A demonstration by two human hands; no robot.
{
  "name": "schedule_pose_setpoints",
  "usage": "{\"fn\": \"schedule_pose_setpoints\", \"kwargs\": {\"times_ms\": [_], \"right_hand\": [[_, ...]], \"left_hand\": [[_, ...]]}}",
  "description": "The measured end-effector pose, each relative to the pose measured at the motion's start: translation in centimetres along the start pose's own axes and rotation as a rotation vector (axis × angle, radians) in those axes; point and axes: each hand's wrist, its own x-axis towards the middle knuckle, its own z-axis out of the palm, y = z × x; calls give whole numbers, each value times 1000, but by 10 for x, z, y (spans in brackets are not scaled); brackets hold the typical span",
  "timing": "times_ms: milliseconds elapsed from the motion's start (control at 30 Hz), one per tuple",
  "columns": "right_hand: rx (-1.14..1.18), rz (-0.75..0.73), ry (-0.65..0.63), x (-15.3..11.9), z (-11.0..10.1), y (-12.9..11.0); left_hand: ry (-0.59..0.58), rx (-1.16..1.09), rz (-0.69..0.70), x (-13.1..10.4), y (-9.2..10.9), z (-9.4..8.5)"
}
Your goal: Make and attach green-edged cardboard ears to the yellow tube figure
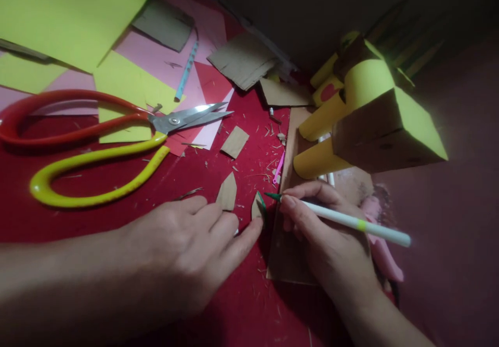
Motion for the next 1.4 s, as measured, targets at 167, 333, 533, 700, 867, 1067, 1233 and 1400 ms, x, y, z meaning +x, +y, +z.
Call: {"fn": "schedule_pose_setpoints", "kwargs": {"times_ms": [167,333,533,700,867,1067,1233,1400], "right_hand": [[-66,-34,-62,6,7,-5],[-315,-251,43,-4,0,15],[-423,-237,27,-10,-14,25],[-434,-247,51,-9,-13,27],[-457,-231,21,-8,-11,22],[-461,-225,7,-8,-14,22],[-467,-253,-2,-9,-13,21],[-455,-353,-39,-4,-5,13]], "left_hand": [[-7,44,-52,-4,6,8],[-42,-2,-49,-1,6,4],[-161,-72,-116,6,7,-4],[-173,-65,-145,9,8,-4],[-186,-73,-129,8,7,-4],[-172,-70,-155,10,8,-4],[-174,-83,-153,8,9,-4],[-184,-97,-151,6,9,-2]]}}
